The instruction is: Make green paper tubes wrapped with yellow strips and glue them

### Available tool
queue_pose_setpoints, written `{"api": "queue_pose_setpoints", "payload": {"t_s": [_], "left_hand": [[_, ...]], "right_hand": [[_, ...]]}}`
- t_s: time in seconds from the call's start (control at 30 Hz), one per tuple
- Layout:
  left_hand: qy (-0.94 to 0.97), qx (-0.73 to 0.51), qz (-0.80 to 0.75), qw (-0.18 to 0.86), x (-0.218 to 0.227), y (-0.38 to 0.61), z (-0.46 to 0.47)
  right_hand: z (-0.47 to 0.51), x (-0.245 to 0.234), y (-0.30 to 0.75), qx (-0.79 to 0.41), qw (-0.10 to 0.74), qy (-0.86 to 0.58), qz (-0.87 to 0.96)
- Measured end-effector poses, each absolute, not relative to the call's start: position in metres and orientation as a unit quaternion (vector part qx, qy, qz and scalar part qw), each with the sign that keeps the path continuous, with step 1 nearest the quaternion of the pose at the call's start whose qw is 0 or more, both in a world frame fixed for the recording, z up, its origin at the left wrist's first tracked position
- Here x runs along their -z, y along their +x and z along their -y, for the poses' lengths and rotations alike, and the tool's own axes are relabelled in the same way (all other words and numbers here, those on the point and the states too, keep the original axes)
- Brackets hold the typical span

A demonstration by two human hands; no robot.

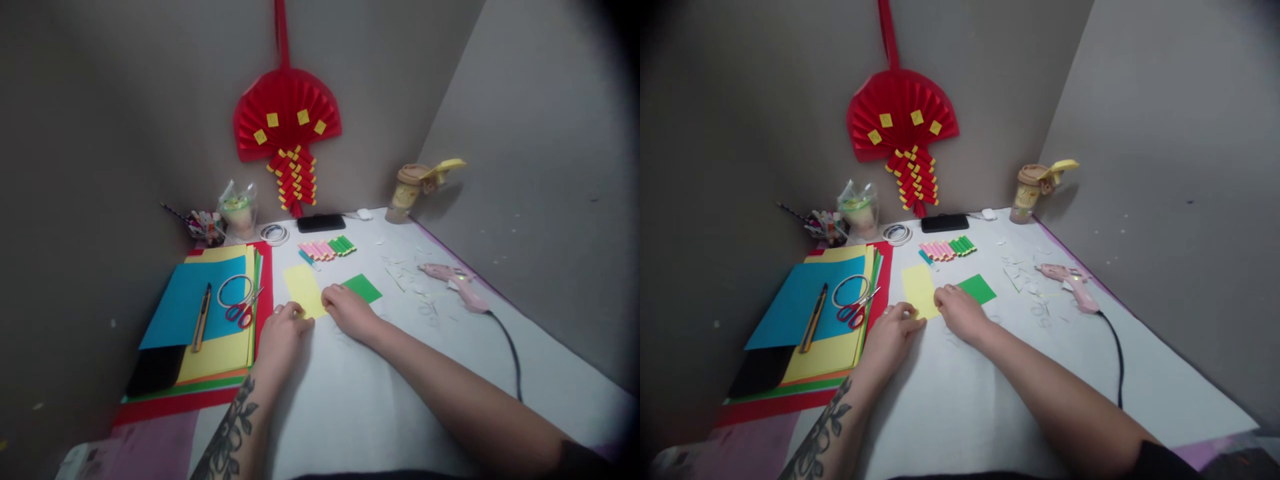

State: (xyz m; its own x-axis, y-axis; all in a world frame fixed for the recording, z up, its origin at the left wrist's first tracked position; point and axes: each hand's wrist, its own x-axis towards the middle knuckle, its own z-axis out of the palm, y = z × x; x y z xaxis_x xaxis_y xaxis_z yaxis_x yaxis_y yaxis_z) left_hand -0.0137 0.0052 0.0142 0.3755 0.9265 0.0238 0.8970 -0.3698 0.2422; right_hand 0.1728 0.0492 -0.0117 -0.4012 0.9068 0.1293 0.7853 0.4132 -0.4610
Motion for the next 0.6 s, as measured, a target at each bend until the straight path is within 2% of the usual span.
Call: {"api": "queue_pose_setpoints", "payload": {"t_s": [0.17,0.37,0.6], "left_hand": [[0.821,-0.012,-0.567,0.073,-0.021,-0.015,0.005],[0.809,-0.01,-0.583,0.08,-0.02,-0.013,0.006],[0.796,0.037,-0.603,0.045,-0.031,-0.012,0.014]], "right_hand": [[-0.046,0.01,0.177,-0.143,0.193,-0.417,0.877],[-0.039,0.0,0.178,-0.094,0.157,-0.321,0.929],[-0.033,0.0,0.189,-0.055,0.15,-0.403,0.901]]}}
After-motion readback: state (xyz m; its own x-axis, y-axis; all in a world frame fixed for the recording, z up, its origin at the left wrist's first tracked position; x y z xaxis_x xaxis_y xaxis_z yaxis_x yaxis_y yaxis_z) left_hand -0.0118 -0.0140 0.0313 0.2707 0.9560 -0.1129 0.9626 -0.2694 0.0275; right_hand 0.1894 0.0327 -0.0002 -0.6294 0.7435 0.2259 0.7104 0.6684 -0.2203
